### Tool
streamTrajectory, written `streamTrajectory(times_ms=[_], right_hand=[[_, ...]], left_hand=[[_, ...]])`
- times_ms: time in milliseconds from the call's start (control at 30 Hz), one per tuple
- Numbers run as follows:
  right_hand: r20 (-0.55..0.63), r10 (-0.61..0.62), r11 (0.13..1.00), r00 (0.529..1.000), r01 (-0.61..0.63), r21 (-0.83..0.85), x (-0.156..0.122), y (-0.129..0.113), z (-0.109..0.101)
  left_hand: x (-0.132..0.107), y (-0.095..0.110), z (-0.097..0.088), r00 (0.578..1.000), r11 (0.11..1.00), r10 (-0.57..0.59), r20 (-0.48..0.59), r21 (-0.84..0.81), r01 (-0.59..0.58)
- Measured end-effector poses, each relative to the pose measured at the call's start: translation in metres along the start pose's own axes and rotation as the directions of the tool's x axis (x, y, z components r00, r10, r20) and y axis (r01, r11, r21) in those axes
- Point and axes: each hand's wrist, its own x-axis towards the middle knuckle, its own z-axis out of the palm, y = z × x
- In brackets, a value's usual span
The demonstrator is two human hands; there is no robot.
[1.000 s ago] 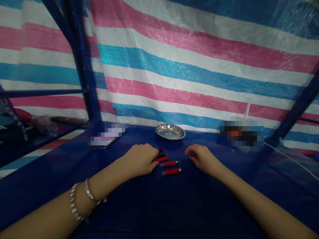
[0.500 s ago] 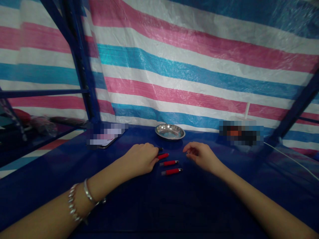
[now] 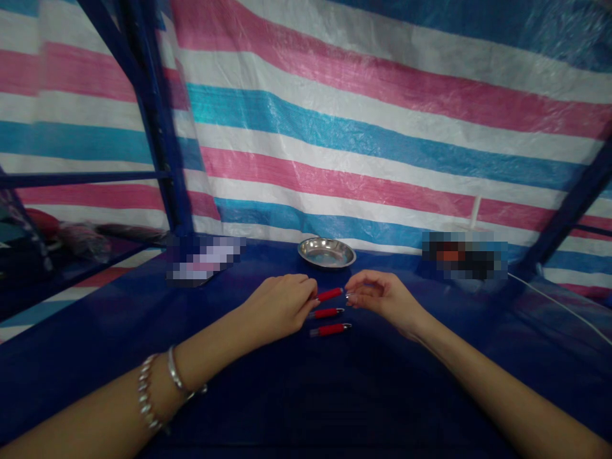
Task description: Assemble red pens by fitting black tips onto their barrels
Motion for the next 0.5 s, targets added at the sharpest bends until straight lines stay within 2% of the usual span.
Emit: streamTrajectory(times_ms=[300,500], right_hand=[[0.024,-0.009,1.000,1.000,0.008,0.024,-0.0013,0.0002,0.0010],[-0.053,-0.040,0.999,0.998,0.041,0.010,-0.0003,-0.0014,0.0015]], left_hand=[[-0.0003,0.0009,0.0023,0.999,0.999,0.033,-0.013,-0.025,-0.034],[-0.0002,0.0003,0.0027,0.999,0.999,0.039,-0.016,-0.030,-0.040]])
